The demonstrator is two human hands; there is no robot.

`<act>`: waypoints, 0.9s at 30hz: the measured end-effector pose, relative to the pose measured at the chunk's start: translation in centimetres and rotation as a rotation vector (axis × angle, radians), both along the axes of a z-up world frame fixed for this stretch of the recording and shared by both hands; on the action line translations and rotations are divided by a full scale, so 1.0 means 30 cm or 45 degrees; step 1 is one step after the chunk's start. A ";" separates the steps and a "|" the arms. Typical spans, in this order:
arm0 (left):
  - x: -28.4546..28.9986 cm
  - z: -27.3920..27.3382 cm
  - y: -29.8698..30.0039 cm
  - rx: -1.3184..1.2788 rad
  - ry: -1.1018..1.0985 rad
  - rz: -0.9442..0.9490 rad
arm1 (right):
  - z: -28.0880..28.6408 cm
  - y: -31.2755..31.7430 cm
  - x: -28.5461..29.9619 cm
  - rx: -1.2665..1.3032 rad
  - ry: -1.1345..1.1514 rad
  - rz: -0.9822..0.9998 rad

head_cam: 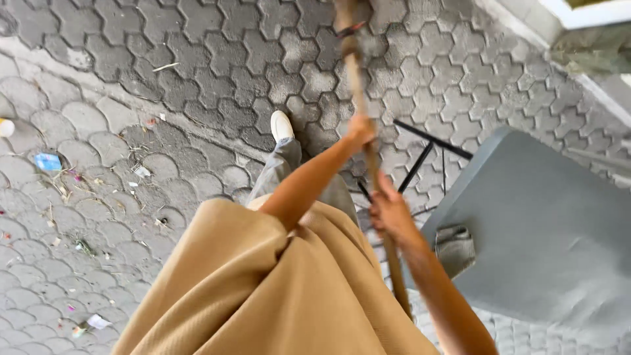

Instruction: Sweeping debris from an outdoor tiled walkway using a broom.

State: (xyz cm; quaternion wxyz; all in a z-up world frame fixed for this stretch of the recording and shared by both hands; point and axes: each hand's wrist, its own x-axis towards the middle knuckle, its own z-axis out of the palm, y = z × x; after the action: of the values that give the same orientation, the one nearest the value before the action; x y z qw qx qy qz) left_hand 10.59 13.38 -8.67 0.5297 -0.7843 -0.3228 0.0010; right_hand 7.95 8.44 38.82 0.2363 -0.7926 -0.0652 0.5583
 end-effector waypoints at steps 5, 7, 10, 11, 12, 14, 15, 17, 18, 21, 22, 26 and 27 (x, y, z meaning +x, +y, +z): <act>-0.490 0.052 0.249 -0.721 -0.367 0.864 | -0.283 0.057 -0.140 0.238 0.144 0.648; -0.543 0.309 0.380 -1.476 -1.249 1.368 | -0.233 0.075 -0.100 0.248 0.177 0.607; -0.277 0.113 0.352 -2.171 -2.002 1.577 | -0.100 0.035 0.071 0.233 0.205 0.432; -0.141 -0.074 0.322 -2.074 -1.858 1.372 | -0.072 0.008 0.123 0.208 0.205 0.311; 0.031 -0.063 0.308 -1.972 -1.717 1.167 | -0.010 0.003 0.167 0.184 0.203 0.190; 0.367 -0.050 0.236 -1.757 -1.439 0.783 | 0.124 -0.031 0.266 0.120 0.209 -0.045; 0.465 0.073 0.124 -1.633 -1.321 0.593 | 0.167 -0.041 0.326 0.095 0.203 -0.149; 0.620 0.324 -0.043 -1.348 -1.092 0.231 | 0.227 -0.015 0.437 0.063 0.194 -0.342; 0.731 0.398 0.028 -1.343 -1.101 0.226 | 0.189 -0.019 0.524 0.070 0.187 -0.338; 0.967 0.371 0.121 -3.241 -2.427 1.183 | 0.092 -0.006 0.740 0.066 0.141 -0.407; 1.025 0.200 0.110 -3.093 -1.426 0.790 | 0.058 0.026 0.783 -0.004 0.095 -0.348; 0.634 0.003 0.208 -1.172 -0.634 -0.518 | -0.153 0.089 0.806 -0.245 0.216 -0.007; 0.522 -0.046 0.238 -1.162 -0.630 -0.512 | -0.214 0.107 0.806 -0.236 0.220 0.000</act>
State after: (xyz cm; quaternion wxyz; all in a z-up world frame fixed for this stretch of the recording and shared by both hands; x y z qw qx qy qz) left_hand 26.24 20.52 -10.06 0.0344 -0.9572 -0.2483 -0.1446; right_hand 32.12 11.66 32.40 0.1666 -0.7600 0.0072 0.6281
